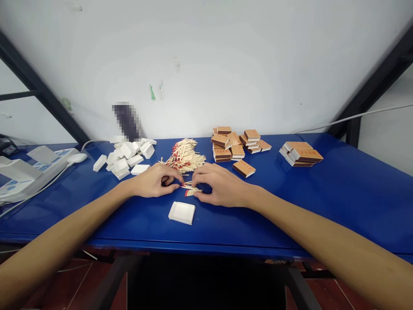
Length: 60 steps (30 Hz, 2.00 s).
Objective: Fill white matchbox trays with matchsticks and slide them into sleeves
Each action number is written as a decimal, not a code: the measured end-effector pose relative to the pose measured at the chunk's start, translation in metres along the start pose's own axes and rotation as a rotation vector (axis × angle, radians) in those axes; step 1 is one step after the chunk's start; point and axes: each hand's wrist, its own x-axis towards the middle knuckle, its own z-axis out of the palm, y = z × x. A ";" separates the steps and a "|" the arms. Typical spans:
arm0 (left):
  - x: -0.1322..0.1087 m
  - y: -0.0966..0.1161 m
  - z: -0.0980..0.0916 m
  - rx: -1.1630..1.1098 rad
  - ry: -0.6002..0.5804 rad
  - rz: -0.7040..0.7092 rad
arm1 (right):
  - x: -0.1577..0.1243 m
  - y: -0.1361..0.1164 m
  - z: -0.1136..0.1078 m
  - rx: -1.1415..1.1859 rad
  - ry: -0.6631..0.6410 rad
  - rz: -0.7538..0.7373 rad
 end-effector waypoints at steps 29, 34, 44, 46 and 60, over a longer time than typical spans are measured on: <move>0.003 0.001 0.004 -0.026 0.028 0.068 | 0.000 -0.002 -0.001 0.031 -0.043 0.061; 0.004 0.003 0.005 -0.034 0.030 0.078 | -0.001 -0.002 -0.003 0.055 -0.044 0.059; 0.004 0.005 0.004 -0.039 -0.025 0.079 | 0.002 -0.002 0.001 0.130 -0.023 0.101; 0.004 0.005 0.004 -0.030 -0.033 0.081 | 0.004 -0.002 0.002 0.150 -0.008 0.122; 0.005 0.013 0.008 0.138 0.079 0.097 | 0.009 -0.003 0.012 0.155 0.112 0.216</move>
